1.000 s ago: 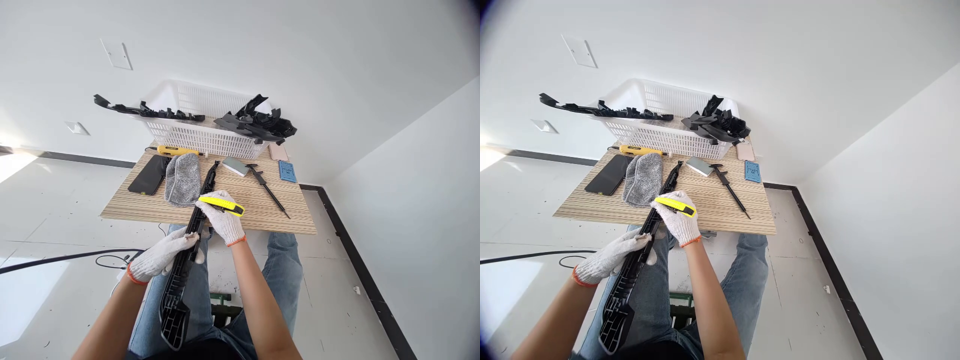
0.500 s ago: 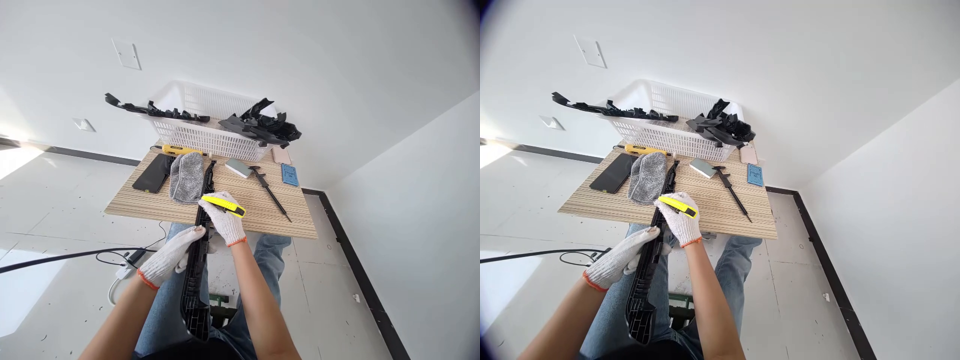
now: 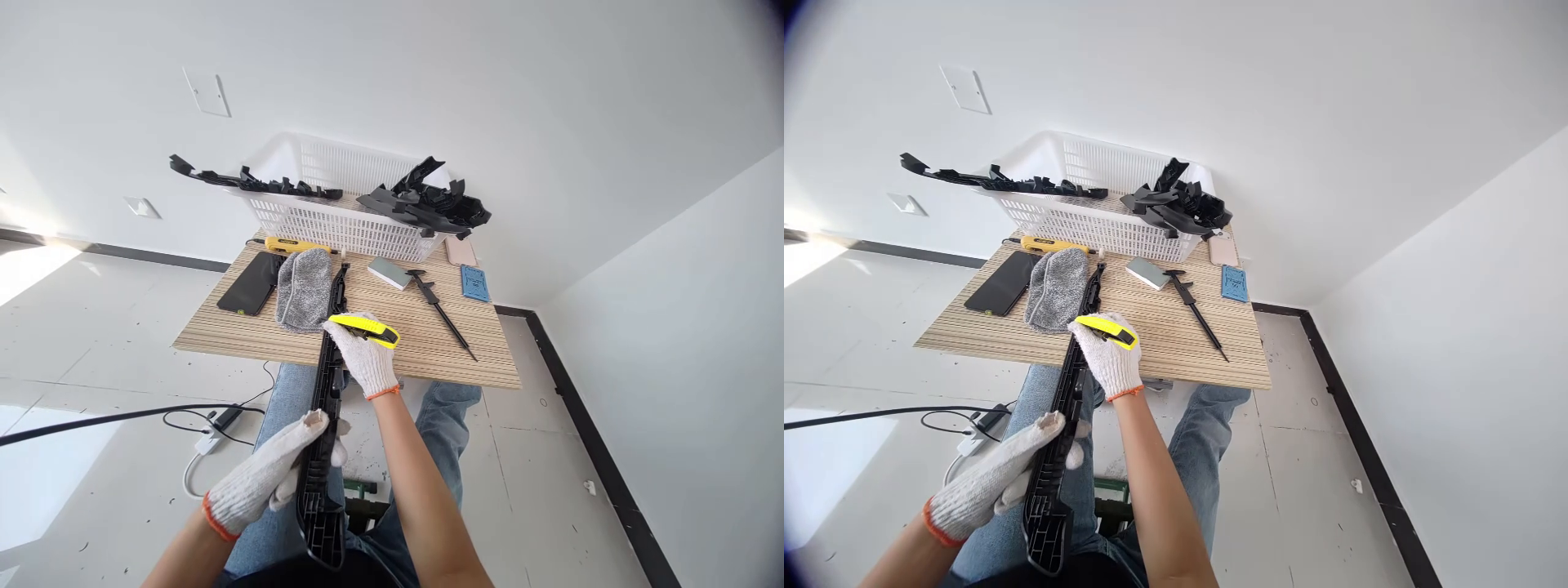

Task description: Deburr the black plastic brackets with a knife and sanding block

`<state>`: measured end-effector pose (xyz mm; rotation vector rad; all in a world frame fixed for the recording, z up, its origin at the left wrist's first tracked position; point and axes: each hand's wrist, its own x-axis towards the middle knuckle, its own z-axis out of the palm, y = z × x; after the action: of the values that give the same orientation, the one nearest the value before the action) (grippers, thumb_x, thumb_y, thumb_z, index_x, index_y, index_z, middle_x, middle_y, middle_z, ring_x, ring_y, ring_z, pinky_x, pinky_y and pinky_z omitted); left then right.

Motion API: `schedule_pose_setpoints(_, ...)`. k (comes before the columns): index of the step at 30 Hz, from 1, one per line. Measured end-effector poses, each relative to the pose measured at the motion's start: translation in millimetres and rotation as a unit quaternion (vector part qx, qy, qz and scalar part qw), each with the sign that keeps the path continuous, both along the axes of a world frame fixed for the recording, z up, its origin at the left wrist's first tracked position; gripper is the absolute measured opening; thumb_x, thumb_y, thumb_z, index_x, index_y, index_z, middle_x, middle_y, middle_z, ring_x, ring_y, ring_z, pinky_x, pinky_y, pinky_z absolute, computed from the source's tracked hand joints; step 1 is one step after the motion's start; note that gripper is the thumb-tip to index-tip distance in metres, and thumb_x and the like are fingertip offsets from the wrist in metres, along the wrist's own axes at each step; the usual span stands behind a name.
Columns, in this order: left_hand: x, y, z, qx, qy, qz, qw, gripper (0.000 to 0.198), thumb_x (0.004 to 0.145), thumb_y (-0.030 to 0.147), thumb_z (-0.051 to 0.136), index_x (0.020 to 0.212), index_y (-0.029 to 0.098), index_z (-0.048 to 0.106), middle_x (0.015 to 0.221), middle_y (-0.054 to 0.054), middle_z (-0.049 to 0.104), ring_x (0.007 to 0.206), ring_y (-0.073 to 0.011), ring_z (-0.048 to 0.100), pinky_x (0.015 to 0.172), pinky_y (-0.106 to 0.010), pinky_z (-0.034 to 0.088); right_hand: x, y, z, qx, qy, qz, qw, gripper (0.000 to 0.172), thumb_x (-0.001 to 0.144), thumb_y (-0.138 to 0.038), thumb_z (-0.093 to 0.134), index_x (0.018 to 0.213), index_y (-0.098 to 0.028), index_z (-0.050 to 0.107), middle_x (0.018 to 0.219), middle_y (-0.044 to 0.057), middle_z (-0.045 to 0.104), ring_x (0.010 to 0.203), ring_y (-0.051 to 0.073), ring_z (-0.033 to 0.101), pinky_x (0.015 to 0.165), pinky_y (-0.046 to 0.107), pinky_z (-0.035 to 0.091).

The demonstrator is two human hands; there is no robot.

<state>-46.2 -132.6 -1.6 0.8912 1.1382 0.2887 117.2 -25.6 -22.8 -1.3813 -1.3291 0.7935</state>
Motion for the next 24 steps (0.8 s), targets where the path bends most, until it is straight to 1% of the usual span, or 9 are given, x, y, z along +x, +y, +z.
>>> schedule_pose_setpoints(2,-2,-9,-1.5,-0.009,0.001,-0.021,1.000,0.071,0.083,0.078,0.050,0.112,0.015,0.064,0.091,-0.008,0.074,0.032,-0.0009,0.028,0.034,-0.022,0.015,-1,0,-0.7,0.001,0.005,-0.007,1.000,0.005,0.084,-0.030,0.077,0.082,-0.028,0.073,0.095,-0.001,0.076,0.099,0.018,0.071,0.099,0.032,0.053)
schedule_pose_setpoints(4,-2,-16,-5.0,-0.002,-0.002,-0.022,1.000,0.069,0.084,0.078,0.048,0.109,0.016,0.063,0.083,-0.005,0.071,0.032,-0.0019,0.028,0.033,-0.022,0.016,1,0,-0.1,0.010,-0.002,-0.010,1.000,0.004,0.084,-0.030,0.076,0.082,-0.028,0.073,0.096,-0.001,0.075,0.101,0.018,0.070,0.102,0.033,0.051)
schedule_pose_setpoints(6,0,-21,-10.5,0.019,-0.006,-0.004,1.000,0.067,0.083,0.080,0.047,0.097,0.016,0.062,0.070,-0.001,0.063,0.035,-0.0035,0.029,0.034,-0.022,0.019,6,-1,1.9,0.017,0.008,0.014,1.000,0.005,0.086,-0.033,0.073,0.085,-0.028,0.073,0.101,0.000,0.075,0.107,0.019,0.068,0.107,0.035,0.049)
schedule_pose_setpoints(9,4,-22,-19.4,0.044,0.003,0.017,0.999,0.066,0.083,0.082,0.045,0.077,0.017,0.055,0.060,0.003,0.048,0.041,-0.0055,0.033,0.036,-0.020,0.026,18,-8,5.6,-0.007,0.074,0.105,0.992,0.017,0.088,-0.040,0.068,0.097,-0.026,0.071,0.109,0.003,0.072,0.112,0.021,0.066,0.105,0.038,0.052)
schedule_pose_setpoints(13,5,-18,-24.7,0.044,0.000,0.025,0.999,0.060,0.086,0.078,0.045,0.077,0.019,0.050,0.061,0.004,0.044,0.042,-0.0056,0.030,0.035,-0.019,0.025,32,-21,7.9,-0.073,0.145,0.240,0.957,0.043,0.078,-0.044,0.076,0.114,-0.022,0.064,0.095,0.002,0.073,0.087,0.021,0.072,0.083,0.038,0.061)
schedule_pose_setpoints(15,5,-16,-24.2,0.038,-0.008,0.029,0.999,0.059,0.087,0.077,0.045,0.076,0.020,0.049,0.060,0.004,0.043,0.042,-0.0061,0.029,0.035,-0.019,0.023,33,-27,7.5,-0.096,0.153,0.284,0.942,0.059,0.070,-0.040,0.084,0.120,-0.022,0.059,0.090,0.001,0.074,0.083,0.021,0.073,0.084,0.039,0.061)
schedule_pose_setpoints(17,5,-14,-23.3,0.034,-0.007,0.037,0.999,0.059,0.087,0.077,0.045,0.075,0.020,0.050,0.060,0.004,0.042,0.042,-0.0061,0.029,0.034,-0.019,0.022,31,-31,7.3,-0.084,0.161,0.256,0.949,0.064,0.069,-0.038,0.086,0.123,-0.022,0.055,0.089,0.000,0.074,0.085,0.021,0.073,0.087,0.041,0.061)
schedule_pose_setpoints(19,5,-13,-23.1,0.036,0.000,0.044,0.998,0.058,0.087,0.077,0.047,0.078,0.019,0.052,0.061,0.004,0.044,0.042,-0.0058,0.028,0.034,-0.019,0.022,27,-32,7.8,-0.062,0.182,0.215,0.957,0.058,0.072,-0.039,0.082,0.120,-0.023,0.054,0.091,0.000,0.074,0.087,0.021,0.074,0.087,0.041,0.061)
schedule_pose_setpoints(24,4,-11,-26.8,0.030,-0.017,0.051,0.998,0.058,0.085,0.076,0.051,0.094,0.019,0.056,0.063,0.004,0.050,0.041,-0.0060,0.031,0.033,-0.018,0.024,24,-24,6.3,-0.087,0.144,0.222,0.960,0.045,0.065,-0.037,0.086,0.102,-0.021,0.065,0.090,0.002,0.075,0.087,0.021,0.074,0.082,0.035,0.061)
